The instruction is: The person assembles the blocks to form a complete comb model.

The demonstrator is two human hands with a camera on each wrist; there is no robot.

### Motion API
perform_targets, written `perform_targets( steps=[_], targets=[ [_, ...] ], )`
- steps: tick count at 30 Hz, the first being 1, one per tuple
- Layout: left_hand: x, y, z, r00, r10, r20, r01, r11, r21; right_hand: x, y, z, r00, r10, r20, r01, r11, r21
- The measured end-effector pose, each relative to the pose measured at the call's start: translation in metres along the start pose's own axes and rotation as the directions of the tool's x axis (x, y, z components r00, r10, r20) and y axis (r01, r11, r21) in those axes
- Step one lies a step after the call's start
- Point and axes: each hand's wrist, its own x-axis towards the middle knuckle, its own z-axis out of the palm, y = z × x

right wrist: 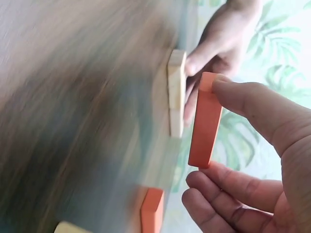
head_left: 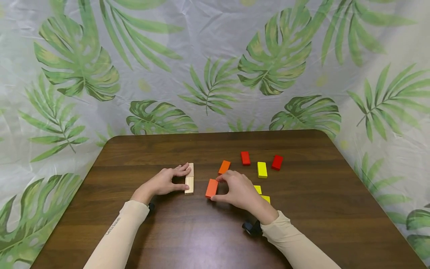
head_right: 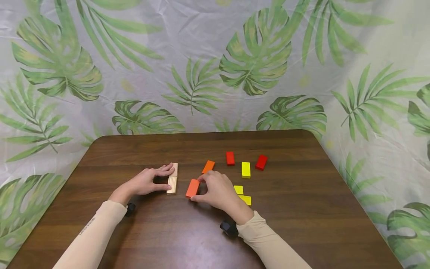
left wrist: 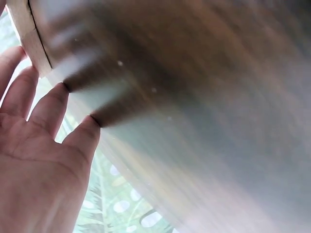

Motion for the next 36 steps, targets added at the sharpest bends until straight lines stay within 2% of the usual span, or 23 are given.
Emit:
perform_targets(
  steps=[10,19,28,36],
  targets=[
    [0.000,0.006,-0.003,1.000,-0.007,-0.001,0.007,1.000,0.013,-0.005,-0.009,0.007,0.998,-0.068,0.018,0.068,0.998,0.005],
    [0.000,0.005,-0.003,1.000,-0.008,-0.010,0.008,0.999,0.036,-0.005,-0.016,0.015,0.990,-0.135,0.042,0.134,0.991,0.018],
    [0.000,0.002,0.001,1.000,-0.007,-0.011,0.007,1.000,0.029,-0.003,-0.023,0.024,0.982,-0.166,0.090,0.169,0.985,-0.032],
    [0.001,0.003,0.002,1.000,-0.010,-0.016,0.010,1.000,0.022,0.001,-0.030,0.032,0.972,-0.217,0.088,0.224,0.972,-0.074]
  ],
)
